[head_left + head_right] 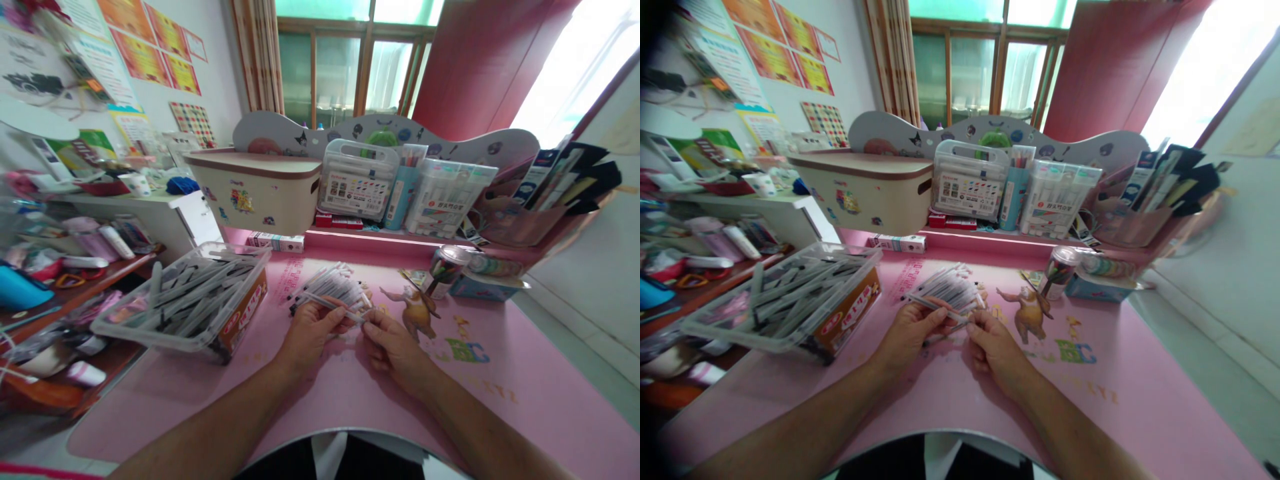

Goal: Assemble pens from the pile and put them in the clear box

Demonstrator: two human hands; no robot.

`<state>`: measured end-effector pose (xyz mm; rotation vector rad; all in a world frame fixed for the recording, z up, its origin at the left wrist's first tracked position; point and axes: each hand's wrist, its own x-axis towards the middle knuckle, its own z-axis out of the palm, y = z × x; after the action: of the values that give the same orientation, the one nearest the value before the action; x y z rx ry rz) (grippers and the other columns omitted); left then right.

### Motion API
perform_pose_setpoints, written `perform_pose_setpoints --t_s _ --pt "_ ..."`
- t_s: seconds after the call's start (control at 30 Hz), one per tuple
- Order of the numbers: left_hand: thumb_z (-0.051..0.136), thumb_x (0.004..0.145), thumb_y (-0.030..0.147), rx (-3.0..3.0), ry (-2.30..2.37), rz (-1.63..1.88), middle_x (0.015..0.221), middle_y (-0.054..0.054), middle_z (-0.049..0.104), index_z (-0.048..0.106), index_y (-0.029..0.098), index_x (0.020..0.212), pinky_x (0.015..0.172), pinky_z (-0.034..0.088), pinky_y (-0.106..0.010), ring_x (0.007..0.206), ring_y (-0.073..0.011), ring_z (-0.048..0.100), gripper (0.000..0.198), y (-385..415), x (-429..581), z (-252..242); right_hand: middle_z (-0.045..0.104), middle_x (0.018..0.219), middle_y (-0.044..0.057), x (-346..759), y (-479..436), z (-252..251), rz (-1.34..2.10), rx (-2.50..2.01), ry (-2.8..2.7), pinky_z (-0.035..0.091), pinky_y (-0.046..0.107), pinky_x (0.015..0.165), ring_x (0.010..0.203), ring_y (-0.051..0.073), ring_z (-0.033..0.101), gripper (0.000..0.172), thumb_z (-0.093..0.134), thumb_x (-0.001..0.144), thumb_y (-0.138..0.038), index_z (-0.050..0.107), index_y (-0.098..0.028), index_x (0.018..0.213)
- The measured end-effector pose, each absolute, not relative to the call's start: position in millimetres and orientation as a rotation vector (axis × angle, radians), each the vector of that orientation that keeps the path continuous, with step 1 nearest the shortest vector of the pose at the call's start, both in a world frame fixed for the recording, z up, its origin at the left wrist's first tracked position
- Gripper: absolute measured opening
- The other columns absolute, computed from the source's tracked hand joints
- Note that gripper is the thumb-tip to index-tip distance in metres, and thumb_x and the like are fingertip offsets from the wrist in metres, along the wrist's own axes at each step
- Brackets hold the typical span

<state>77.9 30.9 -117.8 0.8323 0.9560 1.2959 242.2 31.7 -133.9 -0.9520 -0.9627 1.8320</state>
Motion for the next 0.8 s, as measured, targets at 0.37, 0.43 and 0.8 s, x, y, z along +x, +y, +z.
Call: perform_pose_setpoints --t_s 0.37,0.43,0.8 --pt "0.079 0.069 0.027 0.859 0.958 1.285 0.071 -0.005 0.073 0.070 0.015 0.076 0.063 0.051 -0.023 0.064 -0.0135 0.065 0.016 30.8 77.3 -115.1 0.041 0.052 -0.011 242.4 31.0 -133.6 1.859 -0.938 -0.951 0.013 0.014 0.033 0.038 0.003 0.024 0.039 0.080 0.069 -0.043 0.049 -0.022 0.080" --pt "0.079 0.069 0.028 0.869 0.950 1.294 0.071 -0.005 0.073 0.070 0.015 0.075 0.063 0.051 -0.023 0.065 -0.0138 0.066 0.017 31.1 77.2 -114.1 0.046 0.057 -0.010 242.5 30.6 -132.3 1.885 -0.899 -0.906 0.014 0.014 0.033 0.038 0.004 0.026 0.040 0.080 0.068 -0.041 0.049 -0.023 0.087" --pt "0.081 0.067 0.029 0.850 0.954 1.302 0.069 -0.004 0.072 0.069 0.016 0.074 0.061 0.050 -0.023 0.062 -0.0132 0.064 0.019 30.1 78.2 -112.7 0.050 0.059 -0.008 242.7 29.7 -132.0 1.925 -0.955 -0.888 0.014 0.013 0.032 0.038 0.003 0.029 0.040 0.080 0.067 -0.043 0.049 -0.022 0.079"
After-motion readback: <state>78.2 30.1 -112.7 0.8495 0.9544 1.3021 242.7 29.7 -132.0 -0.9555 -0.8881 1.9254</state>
